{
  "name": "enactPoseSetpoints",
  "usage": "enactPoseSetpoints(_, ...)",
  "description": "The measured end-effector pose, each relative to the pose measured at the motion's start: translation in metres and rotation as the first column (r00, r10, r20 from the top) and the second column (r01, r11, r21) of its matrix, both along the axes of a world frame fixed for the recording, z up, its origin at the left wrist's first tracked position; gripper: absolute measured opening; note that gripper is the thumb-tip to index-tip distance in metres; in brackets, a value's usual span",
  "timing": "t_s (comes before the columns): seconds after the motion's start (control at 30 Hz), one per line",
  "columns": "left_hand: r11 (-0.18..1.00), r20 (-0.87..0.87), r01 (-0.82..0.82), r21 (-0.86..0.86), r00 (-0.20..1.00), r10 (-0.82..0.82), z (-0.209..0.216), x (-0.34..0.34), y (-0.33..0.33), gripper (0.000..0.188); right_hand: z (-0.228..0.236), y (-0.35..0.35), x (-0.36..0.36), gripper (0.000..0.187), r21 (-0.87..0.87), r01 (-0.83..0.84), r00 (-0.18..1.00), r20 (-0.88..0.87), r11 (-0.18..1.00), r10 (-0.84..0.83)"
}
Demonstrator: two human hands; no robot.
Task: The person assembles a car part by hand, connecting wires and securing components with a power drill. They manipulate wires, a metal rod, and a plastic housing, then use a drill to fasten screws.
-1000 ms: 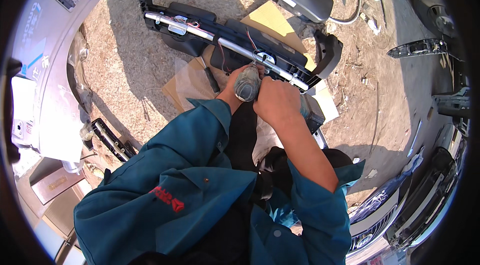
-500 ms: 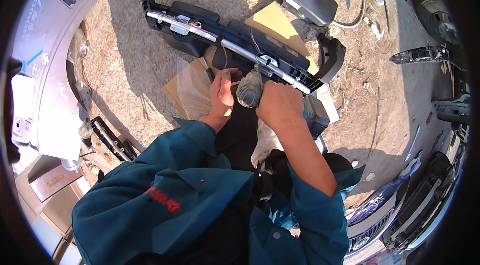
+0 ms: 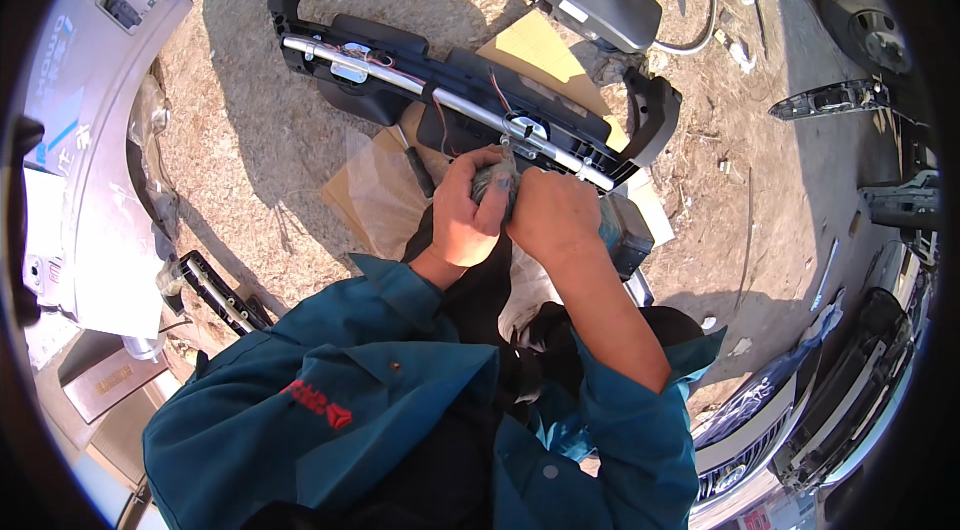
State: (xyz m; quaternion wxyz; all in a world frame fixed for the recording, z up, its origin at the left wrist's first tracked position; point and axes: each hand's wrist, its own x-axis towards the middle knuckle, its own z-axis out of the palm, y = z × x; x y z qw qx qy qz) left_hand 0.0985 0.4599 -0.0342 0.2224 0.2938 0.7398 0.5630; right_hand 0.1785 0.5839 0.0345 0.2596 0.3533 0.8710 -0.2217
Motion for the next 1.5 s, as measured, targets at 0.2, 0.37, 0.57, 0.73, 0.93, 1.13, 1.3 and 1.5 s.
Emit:
enactPoseSetpoints(0.2,1.000,0.011,0.009,-0.001,1.000,-0.009,-0.004,-0.001,0.001,0.035,0.003,0.005,-0.006,0.023,-0.008,0.011,1.000,0.027,1.000,-0.011)
enactPoseSetpoints(0.37,0.999,0.006,0.036,-0.012,0.999,-0.036,-0.006,-0.001,-0.001,0.035,0.003,0.006,-0.006,0.021,-0.007,-0.004,0.999,0.031,1.000,0.004)
enactPoseSetpoints(0.57,0.998,-0.014,0.049,0.029,0.999,-0.049,-0.012,-0.002,-0.002,0.032,-0.001,0.007,-0.009,0.020,-0.002,-0.026,0.999,0.036,1.000,0.026)
enactPoseSetpoints(0.73,0.999,0.013,0.044,0.027,0.999,-0.045,-0.012,-0.001,-0.003,0.030,-0.005,0.009,-0.006,0.020,-0.001,-0.064,0.998,0.024,0.998,0.064)
enactPoseSetpoints(0.93,0.999,-0.022,0.036,-0.009,0.999,-0.037,-0.015,-0.001,-0.003,0.029,-0.011,0.009,-0.008,0.020,0.034,-0.088,0.996,0.010,0.996,0.088)
enactPoseSetpoints(1.13,0.999,0.074,0.033,0.026,0.997,-0.034,-0.018,-0.006,-0.003,0.031,-0.014,0.008,-0.010,0.024,-0.005,-0.060,0.998,0.009,0.998,0.060)
enactPoseSetpoints(1.3,0.977,0.068,0.205,0.059,0.976,-0.209,-0.015,-0.025,0.000,0.039,-0.010,0.017,-0.008,0.027,-0.066,-0.002,0.998,0.065,0.998,0.007)
enactPoseSetpoints(1.5,0.893,-0.219,0.320,-0.318,0.891,-0.397,-0.038,-0.107,0.012,0.058,-0.007,0.022,-0.008,0.026,-0.062,-0.002,0.998,0.070,0.998,0.006)
